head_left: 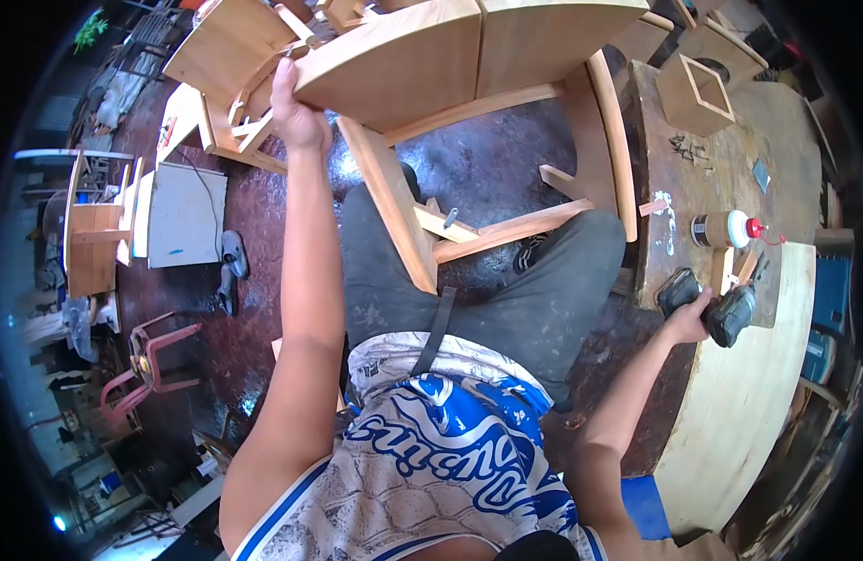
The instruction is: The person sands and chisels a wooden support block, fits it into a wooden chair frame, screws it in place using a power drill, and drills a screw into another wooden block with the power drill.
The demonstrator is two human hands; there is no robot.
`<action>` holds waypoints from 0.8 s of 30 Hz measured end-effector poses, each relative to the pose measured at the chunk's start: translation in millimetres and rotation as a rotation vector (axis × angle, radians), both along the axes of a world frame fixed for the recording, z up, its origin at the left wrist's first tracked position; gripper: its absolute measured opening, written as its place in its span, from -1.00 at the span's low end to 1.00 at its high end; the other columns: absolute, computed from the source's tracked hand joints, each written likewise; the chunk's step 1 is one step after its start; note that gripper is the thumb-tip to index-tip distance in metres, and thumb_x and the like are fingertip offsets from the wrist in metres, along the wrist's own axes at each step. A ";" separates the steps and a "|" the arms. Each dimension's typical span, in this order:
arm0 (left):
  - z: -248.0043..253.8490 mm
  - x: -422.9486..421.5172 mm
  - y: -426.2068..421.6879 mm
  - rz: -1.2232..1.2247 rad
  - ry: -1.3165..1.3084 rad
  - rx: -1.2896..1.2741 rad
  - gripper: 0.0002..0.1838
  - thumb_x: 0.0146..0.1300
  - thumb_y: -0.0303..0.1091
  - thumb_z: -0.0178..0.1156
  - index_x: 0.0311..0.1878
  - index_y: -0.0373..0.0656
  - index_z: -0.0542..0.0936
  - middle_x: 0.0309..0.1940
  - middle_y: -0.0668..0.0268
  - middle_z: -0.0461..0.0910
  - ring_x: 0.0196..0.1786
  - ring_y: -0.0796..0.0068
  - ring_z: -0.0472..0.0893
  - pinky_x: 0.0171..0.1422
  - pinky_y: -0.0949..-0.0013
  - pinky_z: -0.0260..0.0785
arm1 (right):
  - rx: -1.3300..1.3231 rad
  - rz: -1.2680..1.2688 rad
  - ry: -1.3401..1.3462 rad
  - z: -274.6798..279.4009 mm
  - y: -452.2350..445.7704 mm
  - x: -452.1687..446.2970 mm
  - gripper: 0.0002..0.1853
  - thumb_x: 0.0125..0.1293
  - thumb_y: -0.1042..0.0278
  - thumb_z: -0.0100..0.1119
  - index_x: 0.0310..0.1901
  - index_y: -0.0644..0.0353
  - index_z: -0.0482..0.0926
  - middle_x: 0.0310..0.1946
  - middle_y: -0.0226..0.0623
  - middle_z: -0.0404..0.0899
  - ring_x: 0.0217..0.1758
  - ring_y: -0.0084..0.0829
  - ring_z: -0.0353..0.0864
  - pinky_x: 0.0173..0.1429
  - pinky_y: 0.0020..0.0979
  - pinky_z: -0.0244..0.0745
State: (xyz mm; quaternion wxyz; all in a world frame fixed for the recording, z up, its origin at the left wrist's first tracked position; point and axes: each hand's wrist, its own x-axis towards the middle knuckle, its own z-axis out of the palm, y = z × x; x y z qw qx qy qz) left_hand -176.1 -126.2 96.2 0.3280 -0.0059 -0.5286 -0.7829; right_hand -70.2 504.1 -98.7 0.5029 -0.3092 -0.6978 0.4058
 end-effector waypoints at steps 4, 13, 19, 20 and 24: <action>12.1 -20.1 3.0 0.029 -0.016 0.040 -0.58 0.52 0.00 0.07 0.06 -0.20 0.63 -0.07 0.19 0.74 0.04 0.30 0.71 0.20 0.21 0.51 | 0.009 -0.032 -0.131 2.4 -20.5 21.2 -0.48 0.27 0.31 0.53 0.11 0.53 0.60 0.01 0.03 0.73 -0.01 -0.20 0.71 0.19 -0.18 0.59; 9.2 -62.2 -24.2 0.012 -0.103 -0.042 -0.54 0.52 0.05 0.00 0.05 -0.17 0.62 -0.07 0.20 0.73 0.01 0.36 0.70 0.16 0.27 0.51 | -0.064 0.614 -0.142 41.0 -209.3 100.7 -0.65 0.22 0.71 0.26 0.06 0.32 0.66 0.12 -0.20 0.57 0.08 -0.35 0.61 -0.01 -0.43 0.61; 13.7 -76.5 -29.4 0.111 -0.274 -0.037 -0.44 0.50 0.12 0.04 0.13 -0.25 0.62 -0.01 0.14 0.72 0.03 0.31 0.69 0.22 0.29 0.48 | -0.093 1.438 -0.553 48.6 -350.7 86.3 -0.47 0.21 0.26 0.40 0.21 0.24 0.62 0.15 -0.02 0.60 0.04 -0.13 0.69 0.13 -0.22 0.67; 14.7 -76.3 -29.0 0.112 -0.260 -0.038 -0.44 0.50 0.12 0.04 0.13 -0.25 0.62 -0.01 0.14 0.72 0.03 0.31 0.69 0.22 0.29 0.48 | 0.008 1.483 -0.533 42.4 -376.9 82.3 -0.39 0.22 0.19 0.39 0.29 0.26 0.56 0.21 0.02 0.58 0.14 -0.02 0.67 0.25 -0.16 0.62; -24.3 -104.4 -69.5 0.148 -0.198 -0.242 -0.35 0.50 0.17 0.18 0.18 -0.35 0.64 0.09 0.18 0.69 0.15 0.37 0.61 0.35 0.36 0.36 | 0.268 1.538 -0.700 16.5 -442.3 63.8 -0.07 0.23 0.17 0.39 0.55 0.30 0.15 0.42 0.13 0.42 0.41 0.10 0.50 0.46 -0.11 0.46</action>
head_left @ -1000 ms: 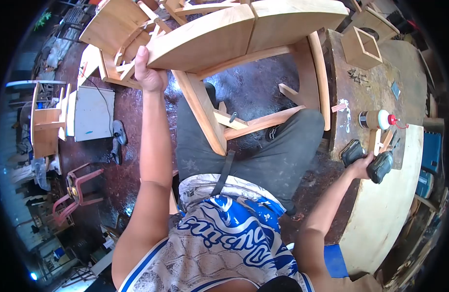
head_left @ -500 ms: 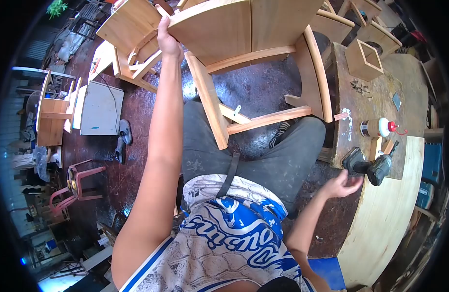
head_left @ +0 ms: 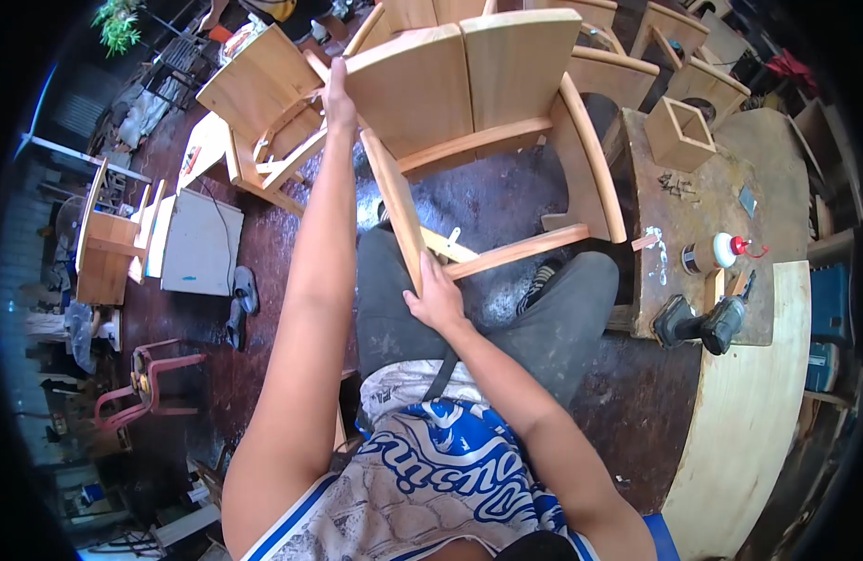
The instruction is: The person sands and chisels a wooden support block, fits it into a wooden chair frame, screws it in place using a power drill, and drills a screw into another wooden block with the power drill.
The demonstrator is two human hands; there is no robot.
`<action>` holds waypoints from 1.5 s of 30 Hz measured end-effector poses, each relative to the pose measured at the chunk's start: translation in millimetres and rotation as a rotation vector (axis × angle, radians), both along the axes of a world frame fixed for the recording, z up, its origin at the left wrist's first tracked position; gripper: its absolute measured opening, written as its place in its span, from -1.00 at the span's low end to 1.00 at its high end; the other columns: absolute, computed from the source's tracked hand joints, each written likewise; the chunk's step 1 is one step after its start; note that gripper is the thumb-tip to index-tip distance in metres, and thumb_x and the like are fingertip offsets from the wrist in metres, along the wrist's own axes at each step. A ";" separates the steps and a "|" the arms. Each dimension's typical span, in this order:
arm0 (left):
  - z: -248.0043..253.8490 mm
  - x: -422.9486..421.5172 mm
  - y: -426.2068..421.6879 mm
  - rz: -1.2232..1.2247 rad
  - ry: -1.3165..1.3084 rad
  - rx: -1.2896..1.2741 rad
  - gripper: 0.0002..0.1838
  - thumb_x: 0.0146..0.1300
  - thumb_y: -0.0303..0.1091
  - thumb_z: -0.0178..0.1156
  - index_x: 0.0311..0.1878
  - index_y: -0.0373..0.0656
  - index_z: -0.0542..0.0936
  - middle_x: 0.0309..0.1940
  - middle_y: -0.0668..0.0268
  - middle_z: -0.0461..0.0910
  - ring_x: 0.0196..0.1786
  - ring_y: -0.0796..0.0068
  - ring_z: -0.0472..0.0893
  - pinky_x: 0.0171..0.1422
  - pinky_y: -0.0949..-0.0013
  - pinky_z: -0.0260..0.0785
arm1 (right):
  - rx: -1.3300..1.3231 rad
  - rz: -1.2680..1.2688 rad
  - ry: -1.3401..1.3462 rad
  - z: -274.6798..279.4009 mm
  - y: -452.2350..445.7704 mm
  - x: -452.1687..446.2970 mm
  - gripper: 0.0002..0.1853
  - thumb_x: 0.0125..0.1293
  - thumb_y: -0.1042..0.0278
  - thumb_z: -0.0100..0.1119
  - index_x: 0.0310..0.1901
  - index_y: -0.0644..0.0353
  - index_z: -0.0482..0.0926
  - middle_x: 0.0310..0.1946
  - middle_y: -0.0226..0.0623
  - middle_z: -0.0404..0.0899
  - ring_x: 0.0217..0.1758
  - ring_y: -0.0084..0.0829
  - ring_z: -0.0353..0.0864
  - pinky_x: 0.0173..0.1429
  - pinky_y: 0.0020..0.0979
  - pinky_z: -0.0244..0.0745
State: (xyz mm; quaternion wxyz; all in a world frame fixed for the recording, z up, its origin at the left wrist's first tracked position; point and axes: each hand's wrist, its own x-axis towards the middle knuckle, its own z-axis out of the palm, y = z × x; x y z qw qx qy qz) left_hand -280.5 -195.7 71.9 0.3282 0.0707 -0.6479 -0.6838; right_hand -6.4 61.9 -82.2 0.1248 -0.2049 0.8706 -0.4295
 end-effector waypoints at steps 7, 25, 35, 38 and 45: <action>22.4 35.6 24.0 0.150 -0.152 -0.423 -0.28 0.35 0.25 0.37 0.14 -0.33 0.65 -0.02 0.14 0.76 0.06 0.35 0.69 0.24 0.30 0.47 | 0.072 -0.025 -0.080 -23.9 -10.0 -2.3 -0.13 0.12 0.32 0.26 0.50 0.28 0.20 0.08 0.23 0.65 -0.07 0.25 0.71 0.06 0.08 0.67; -30.4 75.3 -41.2 0.498 -0.329 -0.389 -0.17 0.35 0.43 0.20 0.11 -0.32 0.69 -0.01 0.01 0.77 0.14 0.07 0.71 0.30 0.13 0.44 | -0.075 0.014 0.165 22.9 97.2 -19.0 -0.38 0.19 0.27 0.39 0.34 -0.01 0.56 0.07 -0.12 0.73 -0.07 -0.01 0.77 0.01 -0.02 0.70; -4.0 101.7 -20.3 0.414 -0.489 -0.447 -0.26 0.27 0.36 0.35 -0.05 -0.29 0.73 -0.15 0.05 0.79 0.00 0.20 0.74 0.16 0.17 0.50 | -0.288 -0.662 0.202 6.3 105.5 7.3 -0.25 0.05 0.28 0.67 0.28 0.33 0.54 0.16 0.02 0.60 0.19 -0.06 0.64 0.29 -0.16 0.55; 0.9 102.0 0.7 0.346 -0.362 -0.438 -0.38 0.25 0.23 0.44 -0.09 -0.26 0.78 -0.20 0.11 0.80 -0.07 0.30 0.75 0.10 0.24 0.51 | -0.387 -0.796 0.125 -11.6 110.1 -0.4 -0.10 0.15 0.18 0.62 0.44 0.29 0.33 0.28 0.08 0.49 0.33 -0.01 0.52 0.41 -0.11 0.42; -29.9 180.0 10.6 0.338 -0.201 -0.380 -0.69 0.32 -0.34 0.48 -0.05 -0.42 0.76 -0.20 0.27 0.79 -0.15 0.58 0.69 0.01 0.44 0.54 | -0.352 -0.777 -0.011 -38.9 141.0 11.8 -0.04 0.25 0.02 0.54 0.50 0.23 0.14 0.34 0.18 0.41 0.40 0.11 0.45 0.50 -0.05 0.30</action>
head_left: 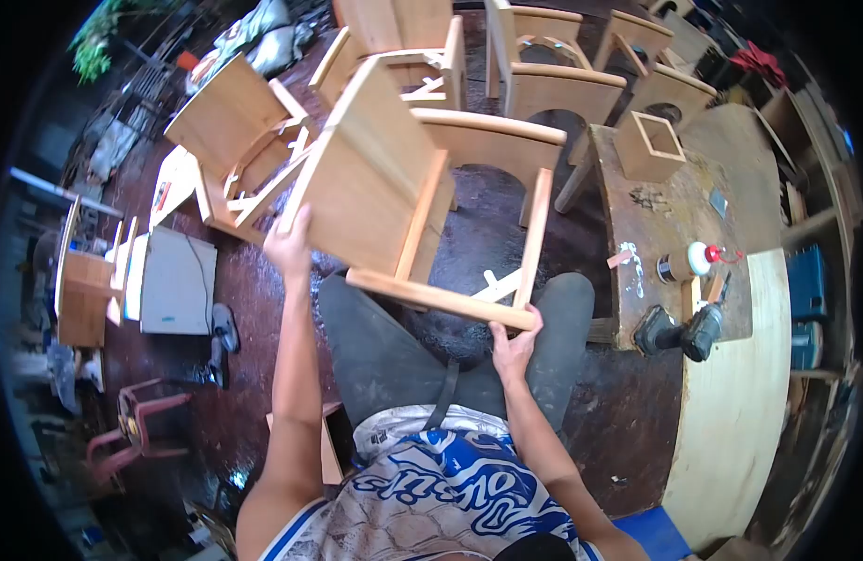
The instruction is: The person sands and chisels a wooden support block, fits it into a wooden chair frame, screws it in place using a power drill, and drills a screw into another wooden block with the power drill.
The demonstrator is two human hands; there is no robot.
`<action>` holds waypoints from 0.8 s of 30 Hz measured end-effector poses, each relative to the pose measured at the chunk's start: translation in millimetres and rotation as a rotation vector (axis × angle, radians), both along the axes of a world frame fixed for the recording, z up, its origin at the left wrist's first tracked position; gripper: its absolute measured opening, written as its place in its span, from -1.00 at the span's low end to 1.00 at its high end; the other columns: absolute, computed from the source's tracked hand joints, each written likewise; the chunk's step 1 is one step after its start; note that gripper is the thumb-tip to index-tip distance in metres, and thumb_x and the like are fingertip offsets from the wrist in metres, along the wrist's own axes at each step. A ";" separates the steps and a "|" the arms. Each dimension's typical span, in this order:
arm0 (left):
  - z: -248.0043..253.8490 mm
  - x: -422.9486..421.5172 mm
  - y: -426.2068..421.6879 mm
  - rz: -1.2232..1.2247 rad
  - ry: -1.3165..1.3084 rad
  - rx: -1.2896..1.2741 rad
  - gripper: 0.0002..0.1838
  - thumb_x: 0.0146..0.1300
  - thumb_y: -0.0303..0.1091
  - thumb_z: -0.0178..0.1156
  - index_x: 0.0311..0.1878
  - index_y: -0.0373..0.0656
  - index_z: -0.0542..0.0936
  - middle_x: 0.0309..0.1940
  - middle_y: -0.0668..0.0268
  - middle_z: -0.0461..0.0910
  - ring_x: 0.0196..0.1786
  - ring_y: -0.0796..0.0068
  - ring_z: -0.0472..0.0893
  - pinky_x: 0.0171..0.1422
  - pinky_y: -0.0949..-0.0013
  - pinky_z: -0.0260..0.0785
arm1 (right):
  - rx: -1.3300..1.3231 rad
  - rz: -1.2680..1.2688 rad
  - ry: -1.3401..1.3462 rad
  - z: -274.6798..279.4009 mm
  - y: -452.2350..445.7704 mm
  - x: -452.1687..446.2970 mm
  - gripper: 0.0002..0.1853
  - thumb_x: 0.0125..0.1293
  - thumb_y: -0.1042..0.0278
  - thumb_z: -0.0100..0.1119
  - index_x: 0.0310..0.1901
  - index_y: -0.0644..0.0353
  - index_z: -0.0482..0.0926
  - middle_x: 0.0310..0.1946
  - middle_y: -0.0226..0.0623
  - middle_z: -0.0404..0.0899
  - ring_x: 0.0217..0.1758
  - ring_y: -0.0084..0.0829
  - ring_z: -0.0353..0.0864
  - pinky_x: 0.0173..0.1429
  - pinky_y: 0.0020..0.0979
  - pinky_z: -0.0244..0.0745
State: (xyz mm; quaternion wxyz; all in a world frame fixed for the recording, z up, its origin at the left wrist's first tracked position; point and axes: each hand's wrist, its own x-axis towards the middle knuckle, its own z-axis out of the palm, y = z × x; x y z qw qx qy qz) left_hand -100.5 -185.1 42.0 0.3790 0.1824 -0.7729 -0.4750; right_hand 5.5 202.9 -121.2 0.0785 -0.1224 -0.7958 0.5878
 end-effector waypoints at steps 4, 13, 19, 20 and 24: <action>-16.8 50.0 -12.9 0.161 0.021 0.019 -0.76 0.37 -0.33 0.45 -0.11 -0.36 0.76 -0.29 0.37 0.73 -0.27 0.64 0.62 -0.15 0.45 0.50 | 0.013 0.087 0.089 2.9 1.0 -19.2 -0.07 0.22 0.13 0.56 0.48 0.29 0.21 0.35 0.10 0.42 0.40 0.01 0.47 0.48 -0.10 0.34; -16.4 78.8 0.8 0.494 -0.119 -0.170 -0.67 0.31 -0.22 0.48 -0.13 -0.36 0.73 -0.37 0.19 0.76 -0.38 0.43 0.66 -0.22 0.27 0.52 | 0.058 0.288 0.104 2.6 -28.3 -190.8 0.02 0.22 -0.07 0.51 0.58 0.11 0.15 0.49 0.08 0.33 0.57 0.02 0.33 0.57 -0.09 0.30; -6.0 56.3 62.6 0.215 -0.108 -0.114 -0.66 0.30 -0.32 0.47 -0.04 -0.39 0.65 -0.29 0.23 0.73 -0.29 0.50 0.67 -0.18 0.35 0.55 | -0.132 0.221 0.003 -19.6 -2.1 -233.9 0.03 0.27 0.01 0.49 0.64 0.11 0.08 0.53 0.11 0.31 0.60 0.00 0.32 0.61 -0.14 0.27; -9.7 50.2 68.6 0.214 -0.079 -0.113 -0.65 0.31 -0.31 0.47 -0.01 -0.39 0.64 -0.27 0.23 0.73 -0.27 0.48 0.68 -0.16 0.34 0.57 | -0.122 0.192 -0.046 -20.8 6.6 -237.2 0.00 0.28 0.04 0.47 0.63 0.10 0.12 0.49 0.13 0.37 0.56 -0.01 0.39 0.58 -0.15 0.31; -23.4 43.7 86.0 0.191 -0.085 -0.094 -0.61 0.39 -0.33 0.40 0.14 -0.39 0.58 -0.05 0.15 0.71 -0.09 0.41 0.70 -0.04 0.31 0.57 | -0.092 0.254 -0.084 40.7 53.5 -214.8 -0.26 0.36 0.15 0.41 0.51 0.13 0.38 0.23 0.01 0.64 0.31 -0.25 0.64 0.39 -0.27 0.51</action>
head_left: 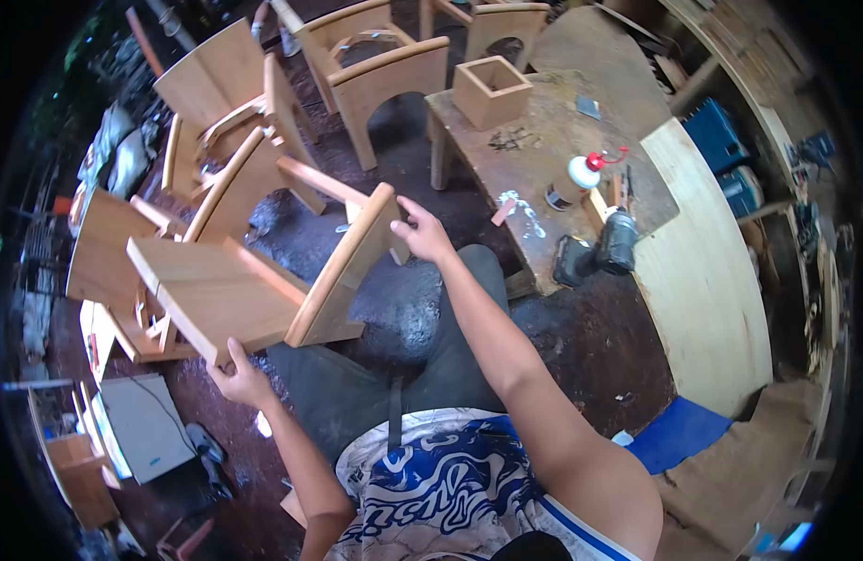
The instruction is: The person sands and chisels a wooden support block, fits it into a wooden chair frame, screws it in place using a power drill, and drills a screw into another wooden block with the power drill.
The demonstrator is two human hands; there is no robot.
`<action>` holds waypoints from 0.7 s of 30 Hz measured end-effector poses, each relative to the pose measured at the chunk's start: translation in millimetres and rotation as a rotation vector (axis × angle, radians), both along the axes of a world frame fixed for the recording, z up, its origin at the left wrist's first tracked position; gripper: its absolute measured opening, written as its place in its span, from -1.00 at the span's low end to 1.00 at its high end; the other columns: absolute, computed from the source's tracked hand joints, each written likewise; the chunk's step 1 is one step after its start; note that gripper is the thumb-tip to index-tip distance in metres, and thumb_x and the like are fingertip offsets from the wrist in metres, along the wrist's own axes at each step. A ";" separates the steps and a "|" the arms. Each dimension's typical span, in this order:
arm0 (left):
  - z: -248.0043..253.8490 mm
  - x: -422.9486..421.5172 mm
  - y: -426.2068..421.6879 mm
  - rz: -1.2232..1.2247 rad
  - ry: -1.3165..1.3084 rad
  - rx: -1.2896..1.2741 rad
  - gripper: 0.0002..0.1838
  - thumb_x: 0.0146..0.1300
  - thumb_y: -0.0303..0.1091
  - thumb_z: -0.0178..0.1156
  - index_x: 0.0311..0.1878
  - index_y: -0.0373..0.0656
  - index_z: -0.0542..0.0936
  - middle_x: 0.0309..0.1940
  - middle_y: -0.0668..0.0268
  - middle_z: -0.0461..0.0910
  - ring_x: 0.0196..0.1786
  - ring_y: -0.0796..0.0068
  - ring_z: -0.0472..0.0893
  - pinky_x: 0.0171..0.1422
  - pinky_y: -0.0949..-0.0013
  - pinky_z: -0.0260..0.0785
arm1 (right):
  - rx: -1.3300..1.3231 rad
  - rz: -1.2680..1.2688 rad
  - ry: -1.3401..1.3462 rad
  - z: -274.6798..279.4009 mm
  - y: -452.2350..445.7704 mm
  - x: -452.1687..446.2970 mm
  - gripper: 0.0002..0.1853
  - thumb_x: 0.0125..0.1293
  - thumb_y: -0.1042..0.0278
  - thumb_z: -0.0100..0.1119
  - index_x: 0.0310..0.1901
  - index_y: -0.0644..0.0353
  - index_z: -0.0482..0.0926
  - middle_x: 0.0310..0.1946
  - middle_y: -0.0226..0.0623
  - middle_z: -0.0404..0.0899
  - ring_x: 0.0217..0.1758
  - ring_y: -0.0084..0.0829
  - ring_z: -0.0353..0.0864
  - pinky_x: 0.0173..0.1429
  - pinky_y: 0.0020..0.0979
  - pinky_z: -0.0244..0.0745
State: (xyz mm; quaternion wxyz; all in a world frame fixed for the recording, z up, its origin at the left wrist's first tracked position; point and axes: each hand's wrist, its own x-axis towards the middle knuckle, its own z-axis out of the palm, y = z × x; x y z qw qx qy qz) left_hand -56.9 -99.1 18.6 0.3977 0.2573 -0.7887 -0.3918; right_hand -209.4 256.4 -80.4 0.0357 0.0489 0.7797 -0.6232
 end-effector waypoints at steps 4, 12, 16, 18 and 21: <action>-58.7 31.4 31.7 -0.051 0.175 0.295 -0.60 0.46 -0.41 0.30 0.28 -0.33 0.50 0.06 0.24 0.60 -0.01 0.47 0.59 -0.02 0.39 0.51 | -0.446 0.295 -0.102 84.2 75.2 121.4 -0.50 0.47 0.24 0.32 0.36 0.24 0.55 0.09 -0.32 0.70 0.10 -0.43 0.67 0.24 -0.31 0.58; -119.7 59.5 134.8 -0.757 -0.396 0.515 -0.79 0.43 -0.48 0.29 0.08 -0.28 0.66 -0.19 0.41 0.64 -0.22 0.71 0.53 -0.09 0.57 0.37 | -0.065 -0.775 0.052 25.8 331.1 231.9 -0.74 0.36 0.38 0.30 0.01 0.34 0.69 -0.21 -0.26 0.75 -0.20 -0.45 0.72 -0.03 -0.45 0.63; -93.7 15.7 209.8 -1.121 -0.432 0.490 -0.79 0.42 -0.44 0.31 0.04 -0.31 0.69 -0.14 0.33 0.70 -0.11 0.58 0.65 -0.01 0.47 0.50 | 0.840 -0.891 0.190 12.2 362.6 161.3 -0.62 0.27 0.51 0.25 0.13 0.10 0.66 -0.04 -0.27 0.69 0.03 -0.19 0.66 0.14 -0.23 0.57; -72.8 -1.5 243.5 -1.244 -0.453 0.391 -0.80 0.40 -0.42 0.33 0.01 -0.30 0.71 -0.16 0.29 0.71 -0.13 0.57 0.67 -0.03 0.47 0.52 | 1.078 -0.811 0.121 -29.5 378.4 140.3 -0.64 0.33 0.49 0.21 0.14 -0.02 0.63 -0.04 -0.27 0.64 0.09 -0.08 0.59 0.19 -0.11 0.51; -52.4 -16.3 290.4 -1.350 -0.464 0.301 -0.80 0.37 -0.38 0.35 -0.01 -0.25 0.73 -0.15 0.26 0.72 -0.17 0.53 0.69 -0.06 0.44 0.54 | 1.214 -0.828 -0.028 -36.3 365.0 128.5 -0.75 0.51 0.37 0.00 0.11 -0.04 0.62 -0.02 -0.22 0.60 0.06 -0.08 0.59 0.14 -0.09 0.51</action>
